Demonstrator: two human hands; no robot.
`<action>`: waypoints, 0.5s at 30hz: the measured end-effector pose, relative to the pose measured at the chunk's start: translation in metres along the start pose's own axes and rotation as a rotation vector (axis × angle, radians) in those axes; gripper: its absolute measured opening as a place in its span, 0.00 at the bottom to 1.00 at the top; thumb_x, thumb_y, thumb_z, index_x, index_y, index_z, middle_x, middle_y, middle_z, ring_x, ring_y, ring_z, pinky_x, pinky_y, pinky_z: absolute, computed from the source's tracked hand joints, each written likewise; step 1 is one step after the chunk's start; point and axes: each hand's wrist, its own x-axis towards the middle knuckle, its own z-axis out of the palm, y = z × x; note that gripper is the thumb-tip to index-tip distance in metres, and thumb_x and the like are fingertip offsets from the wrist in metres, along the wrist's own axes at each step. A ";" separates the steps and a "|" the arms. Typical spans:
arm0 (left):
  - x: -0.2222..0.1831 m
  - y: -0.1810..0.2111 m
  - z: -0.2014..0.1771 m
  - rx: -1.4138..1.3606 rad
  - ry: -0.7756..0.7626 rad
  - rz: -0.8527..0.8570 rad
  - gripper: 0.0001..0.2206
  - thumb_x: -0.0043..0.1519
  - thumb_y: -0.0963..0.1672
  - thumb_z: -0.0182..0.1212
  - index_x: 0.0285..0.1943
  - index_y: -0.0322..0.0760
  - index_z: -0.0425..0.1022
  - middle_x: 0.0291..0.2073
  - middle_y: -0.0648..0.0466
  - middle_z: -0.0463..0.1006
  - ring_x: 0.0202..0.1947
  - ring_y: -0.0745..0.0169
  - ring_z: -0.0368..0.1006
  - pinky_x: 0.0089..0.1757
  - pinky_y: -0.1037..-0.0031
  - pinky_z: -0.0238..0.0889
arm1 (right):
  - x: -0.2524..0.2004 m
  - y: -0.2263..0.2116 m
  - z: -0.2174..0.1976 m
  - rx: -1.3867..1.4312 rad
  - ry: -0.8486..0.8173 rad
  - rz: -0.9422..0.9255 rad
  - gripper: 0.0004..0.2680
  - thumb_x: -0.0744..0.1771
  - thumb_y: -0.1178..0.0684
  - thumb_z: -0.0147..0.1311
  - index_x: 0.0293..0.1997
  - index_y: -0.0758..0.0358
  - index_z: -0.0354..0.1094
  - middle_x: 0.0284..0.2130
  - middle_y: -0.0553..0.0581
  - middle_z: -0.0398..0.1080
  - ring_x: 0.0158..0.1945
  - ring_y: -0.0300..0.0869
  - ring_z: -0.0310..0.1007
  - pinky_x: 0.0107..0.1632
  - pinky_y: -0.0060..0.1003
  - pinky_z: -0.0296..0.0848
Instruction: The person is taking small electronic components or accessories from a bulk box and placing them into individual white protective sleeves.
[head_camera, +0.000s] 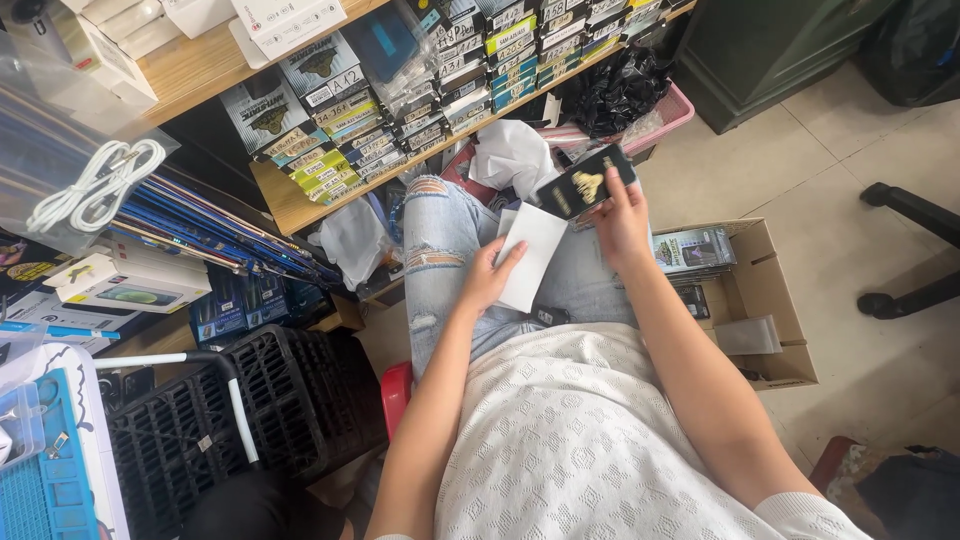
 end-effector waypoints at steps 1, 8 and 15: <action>0.001 -0.001 -0.001 -0.009 0.021 -0.010 0.12 0.65 0.52 0.64 0.42 0.42 0.81 0.24 0.58 0.78 0.27 0.73 0.69 0.32 0.82 0.65 | 0.010 0.005 -0.011 0.051 0.017 0.011 0.08 0.68 0.47 0.63 0.42 0.57 0.69 0.30 0.48 0.74 0.33 0.35 0.76 0.41 0.30 0.76; 0.011 -0.025 -0.009 0.005 0.060 -0.047 0.17 0.69 0.54 0.58 0.46 0.41 0.81 0.24 0.56 0.77 0.25 0.70 0.70 0.31 0.79 0.65 | -0.004 -0.007 0.007 0.011 -0.032 0.018 0.08 0.67 0.45 0.62 0.43 0.56 0.74 0.34 0.47 0.77 0.36 0.35 0.80 0.41 0.30 0.77; 0.003 -0.011 0.000 0.034 -0.025 -0.030 0.15 0.67 0.55 0.60 0.44 0.46 0.82 0.24 0.58 0.78 0.27 0.72 0.70 0.34 0.81 0.66 | 0.042 0.058 -0.045 -0.413 -0.183 -0.133 0.10 0.70 0.45 0.61 0.48 0.60 0.74 0.35 0.52 0.76 0.37 0.36 0.77 0.40 0.29 0.76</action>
